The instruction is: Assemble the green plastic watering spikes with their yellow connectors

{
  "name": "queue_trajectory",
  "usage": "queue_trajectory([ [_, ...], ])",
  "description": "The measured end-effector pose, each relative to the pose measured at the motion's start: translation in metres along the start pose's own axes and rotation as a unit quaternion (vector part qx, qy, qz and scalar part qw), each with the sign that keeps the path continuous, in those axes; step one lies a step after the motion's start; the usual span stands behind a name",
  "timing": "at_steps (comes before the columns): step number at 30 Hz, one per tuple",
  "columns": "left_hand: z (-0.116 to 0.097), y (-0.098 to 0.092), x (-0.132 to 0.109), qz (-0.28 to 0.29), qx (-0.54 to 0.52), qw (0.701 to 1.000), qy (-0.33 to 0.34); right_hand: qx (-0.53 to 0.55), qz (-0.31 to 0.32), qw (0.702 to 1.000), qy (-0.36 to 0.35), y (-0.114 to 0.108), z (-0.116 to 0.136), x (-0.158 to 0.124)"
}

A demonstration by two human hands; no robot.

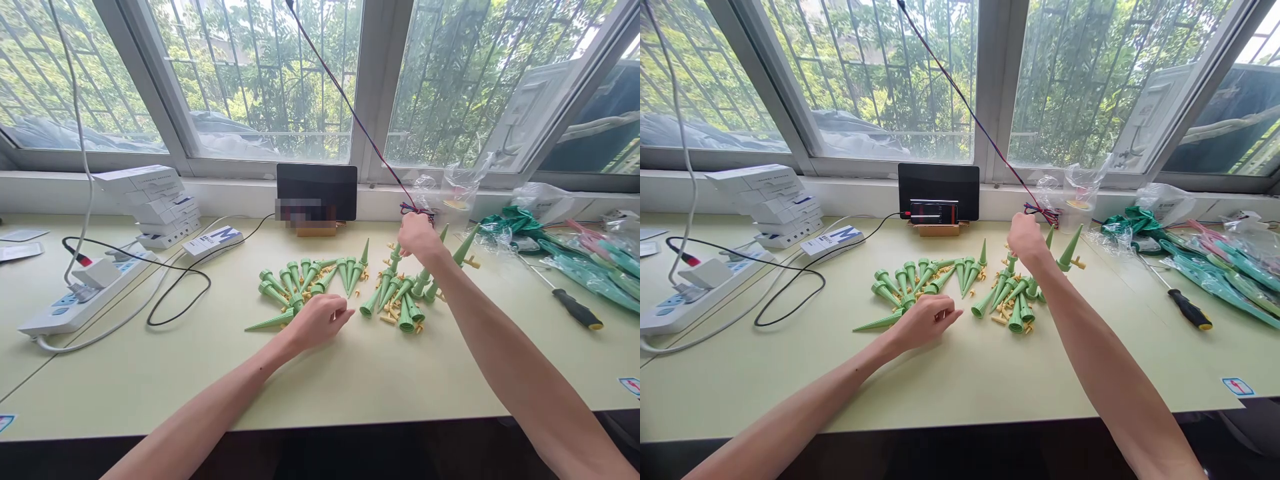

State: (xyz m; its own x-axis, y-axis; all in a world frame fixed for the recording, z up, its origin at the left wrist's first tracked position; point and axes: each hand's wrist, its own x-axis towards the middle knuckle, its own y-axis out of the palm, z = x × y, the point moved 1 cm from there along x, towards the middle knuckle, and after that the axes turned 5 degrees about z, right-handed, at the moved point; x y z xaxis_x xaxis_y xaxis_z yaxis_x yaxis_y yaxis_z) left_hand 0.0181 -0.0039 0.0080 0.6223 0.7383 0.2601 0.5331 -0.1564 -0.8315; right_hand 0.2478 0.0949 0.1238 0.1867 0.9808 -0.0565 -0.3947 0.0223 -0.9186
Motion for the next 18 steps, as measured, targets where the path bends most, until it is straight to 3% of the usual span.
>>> queue_trajectory([
  [5, 0.0, 0.0, 0.001, -0.003, 0.002, 1.0, 0.004, -0.018, -0.007, 1.0, -0.014, 0.006, -0.006, 0.012],
  [11, -0.001, -0.001, 0.0, -0.003, 0.003, 1.0, 0.002, -0.093, -0.068, 0.992, -0.059, 0.007, -0.011, 0.017],
  [18, 0.001, 0.001, 0.001, -0.004, 0.002, 1.0, 0.004, -0.115, 0.002, 0.992, -0.059, -0.001, -0.002, 0.003],
])
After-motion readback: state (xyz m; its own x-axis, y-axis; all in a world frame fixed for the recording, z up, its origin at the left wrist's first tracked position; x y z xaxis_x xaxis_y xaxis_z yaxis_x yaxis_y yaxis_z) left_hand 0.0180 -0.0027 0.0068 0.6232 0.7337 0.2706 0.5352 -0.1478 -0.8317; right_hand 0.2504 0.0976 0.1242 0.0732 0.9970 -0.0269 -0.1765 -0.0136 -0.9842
